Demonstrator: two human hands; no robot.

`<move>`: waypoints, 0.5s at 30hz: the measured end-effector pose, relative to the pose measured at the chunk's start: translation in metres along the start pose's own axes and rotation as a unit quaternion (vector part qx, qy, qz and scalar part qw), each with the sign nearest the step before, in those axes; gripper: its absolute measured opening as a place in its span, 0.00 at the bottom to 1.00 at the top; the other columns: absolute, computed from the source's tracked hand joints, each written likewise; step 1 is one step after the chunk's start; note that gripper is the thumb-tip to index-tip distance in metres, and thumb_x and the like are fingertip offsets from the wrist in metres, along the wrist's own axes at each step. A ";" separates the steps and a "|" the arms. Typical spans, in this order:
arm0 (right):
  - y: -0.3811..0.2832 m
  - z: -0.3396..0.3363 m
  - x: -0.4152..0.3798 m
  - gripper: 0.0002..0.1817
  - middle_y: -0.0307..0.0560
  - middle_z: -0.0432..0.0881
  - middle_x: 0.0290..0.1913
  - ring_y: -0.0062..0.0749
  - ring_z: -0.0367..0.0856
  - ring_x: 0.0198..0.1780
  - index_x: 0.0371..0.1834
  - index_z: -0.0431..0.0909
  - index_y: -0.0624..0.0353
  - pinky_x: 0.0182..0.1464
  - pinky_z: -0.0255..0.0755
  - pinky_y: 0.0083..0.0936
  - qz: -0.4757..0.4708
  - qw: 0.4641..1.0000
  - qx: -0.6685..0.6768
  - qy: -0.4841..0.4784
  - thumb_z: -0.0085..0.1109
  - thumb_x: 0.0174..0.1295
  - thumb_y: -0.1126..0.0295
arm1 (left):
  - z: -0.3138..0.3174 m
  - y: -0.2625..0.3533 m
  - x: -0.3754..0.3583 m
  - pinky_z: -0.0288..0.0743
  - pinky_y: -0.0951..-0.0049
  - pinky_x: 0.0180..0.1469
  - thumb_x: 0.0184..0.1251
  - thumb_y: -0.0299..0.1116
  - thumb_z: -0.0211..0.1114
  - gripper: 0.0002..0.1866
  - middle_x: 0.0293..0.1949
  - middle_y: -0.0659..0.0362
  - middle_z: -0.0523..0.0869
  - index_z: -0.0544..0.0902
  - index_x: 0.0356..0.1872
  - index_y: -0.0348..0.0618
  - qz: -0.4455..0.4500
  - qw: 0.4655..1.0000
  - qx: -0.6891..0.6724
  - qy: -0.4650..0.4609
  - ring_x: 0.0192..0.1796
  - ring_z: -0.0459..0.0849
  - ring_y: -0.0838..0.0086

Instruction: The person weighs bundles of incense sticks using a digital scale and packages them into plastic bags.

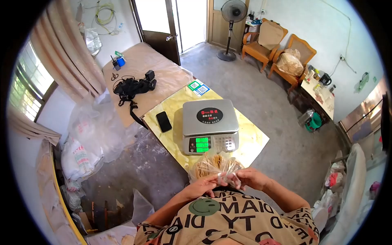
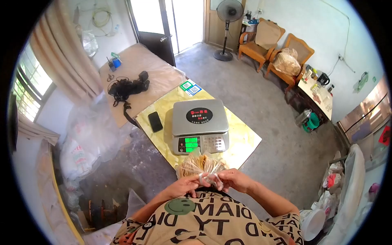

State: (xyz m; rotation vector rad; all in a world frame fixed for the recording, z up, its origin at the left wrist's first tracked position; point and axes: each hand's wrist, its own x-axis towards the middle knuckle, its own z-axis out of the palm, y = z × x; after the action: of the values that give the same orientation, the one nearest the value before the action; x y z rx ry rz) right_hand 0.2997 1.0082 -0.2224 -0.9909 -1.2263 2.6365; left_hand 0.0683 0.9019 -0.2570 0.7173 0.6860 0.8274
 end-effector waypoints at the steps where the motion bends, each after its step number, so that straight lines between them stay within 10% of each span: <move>1: -0.003 0.003 0.001 0.15 0.39 0.78 0.29 0.21 0.78 0.29 0.47 0.79 0.64 0.27 0.70 0.16 0.002 0.999 0.033 0.010 0.48 0.68 0.65 | -0.001 0.004 0.007 0.77 0.84 0.36 0.73 0.28 0.48 0.25 0.53 0.55 0.78 0.60 0.70 0.39 0.007 0.999 0.046 -0.004 0.43 0.80 0.81; 5: 0.011 0.007 0.018 0.14 0.39 0.78 0.31 0.17 0.77 0.29 0.52 0.77 0.62 0.25 0.70 0.12 0.010 0.999 -0.041 -0.022 0.53 0.66 0.72 | -0.005 0.010 0.017 0.78 0.83 0.31 0.71 0.27 0.49 0.26 0.55 0.56 0.76 0.60 0.70 0.39 0.021 0.985 0.169 -0.014 0.39 0.80 0.81; 11: 0.004 0.015 0.019 0.08 0.32 0.78 0.30 0.14 0.77 0.31 0.35 0.79 0.59 0.30 0.70 0.15 -0.015 0.986 -0.168 -0.012 0.59 0.64 0.66 | 0.004 0.002 0.027 0.76 0.84 0.28 0.66 0.24 0.53 0.16 0.38 0.62 0.83 0.77 0.54 0.41 0.015 0.962 0.250 0.106 0.32 0.79 0.84; 15: 0.005 0.010 0.019 0.10 0.37 0.79 0.31 0.27 0.79 0.31 0.31 0.80 0.57 0.34 0.71 0.25 -0.138 0.904 -0.397 0.079 0.63 0.59 0.61 | 0.004 -0.006 0.029 0.75 0.83 0.30 0.64 0.26 0.61 0.10 0.34 0.63 0.81 0.78 0.45 0.41 0.028 0.966 0.221 0.133 0.33 0.79 0.84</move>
State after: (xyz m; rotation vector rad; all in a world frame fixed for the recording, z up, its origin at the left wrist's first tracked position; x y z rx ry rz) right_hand 0.2803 1.0042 -0.2311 -0.9647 -2.2569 1.7840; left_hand 0.0880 0.9220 -0.2666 1.0403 1.1184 0.8390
